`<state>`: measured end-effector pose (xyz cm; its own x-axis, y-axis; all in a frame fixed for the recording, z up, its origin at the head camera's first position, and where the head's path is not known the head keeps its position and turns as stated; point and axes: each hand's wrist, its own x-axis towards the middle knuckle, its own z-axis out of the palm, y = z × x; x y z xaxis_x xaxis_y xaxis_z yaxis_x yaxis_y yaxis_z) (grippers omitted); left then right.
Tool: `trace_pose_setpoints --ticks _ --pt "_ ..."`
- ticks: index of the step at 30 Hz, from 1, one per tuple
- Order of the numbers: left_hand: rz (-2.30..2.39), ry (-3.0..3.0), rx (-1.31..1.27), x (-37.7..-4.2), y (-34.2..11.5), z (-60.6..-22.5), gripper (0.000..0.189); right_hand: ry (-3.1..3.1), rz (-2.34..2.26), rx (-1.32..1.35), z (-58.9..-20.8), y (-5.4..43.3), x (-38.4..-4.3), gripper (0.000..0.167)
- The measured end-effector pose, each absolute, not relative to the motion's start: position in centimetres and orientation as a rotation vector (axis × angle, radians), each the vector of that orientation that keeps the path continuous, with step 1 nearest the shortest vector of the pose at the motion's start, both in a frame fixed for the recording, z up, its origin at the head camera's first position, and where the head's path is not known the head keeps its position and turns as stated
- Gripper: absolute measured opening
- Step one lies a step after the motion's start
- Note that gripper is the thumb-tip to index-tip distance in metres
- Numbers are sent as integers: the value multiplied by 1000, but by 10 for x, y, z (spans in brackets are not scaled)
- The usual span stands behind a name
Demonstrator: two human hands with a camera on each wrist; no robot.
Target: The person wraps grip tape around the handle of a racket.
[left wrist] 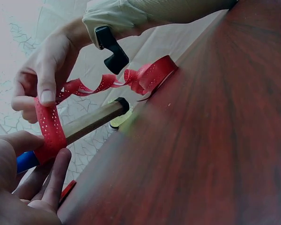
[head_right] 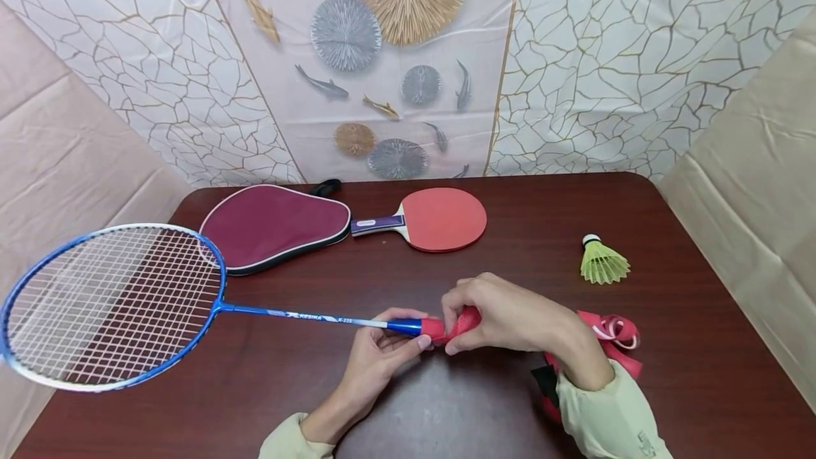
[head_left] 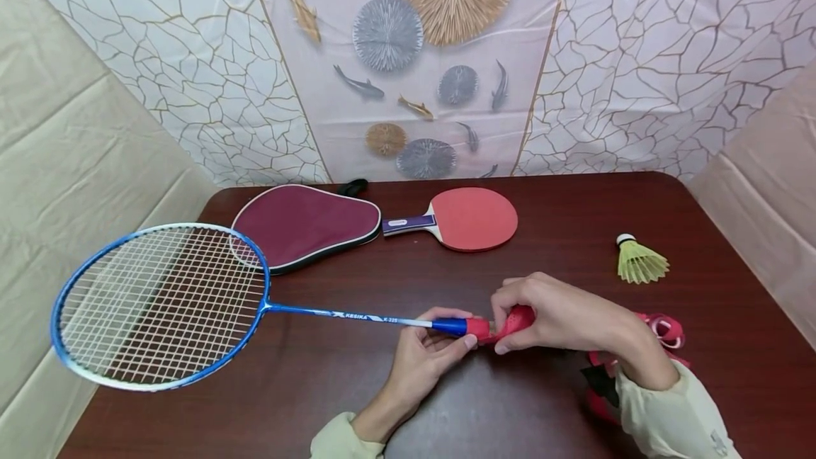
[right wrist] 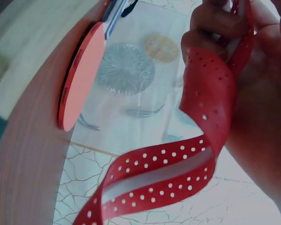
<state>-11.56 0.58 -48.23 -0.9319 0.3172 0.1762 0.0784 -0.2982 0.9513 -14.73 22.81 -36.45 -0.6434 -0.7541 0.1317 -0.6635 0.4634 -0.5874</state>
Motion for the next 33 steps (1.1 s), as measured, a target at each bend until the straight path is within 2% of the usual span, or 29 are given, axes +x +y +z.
trace_pose_setpoints --ticks 14,23,33 --pt "2338 1667 550 -117 5 -482 32 2823 -788 -1237 -372 222 -157 19" --pt "2358 1607 555 -118 5 -481 34 2778 -762 -1165 -376 217 -158 19" --pt "2363 1603 473 -117 5 -483 41 2634 -837 -1170 -379 214 -156 5"
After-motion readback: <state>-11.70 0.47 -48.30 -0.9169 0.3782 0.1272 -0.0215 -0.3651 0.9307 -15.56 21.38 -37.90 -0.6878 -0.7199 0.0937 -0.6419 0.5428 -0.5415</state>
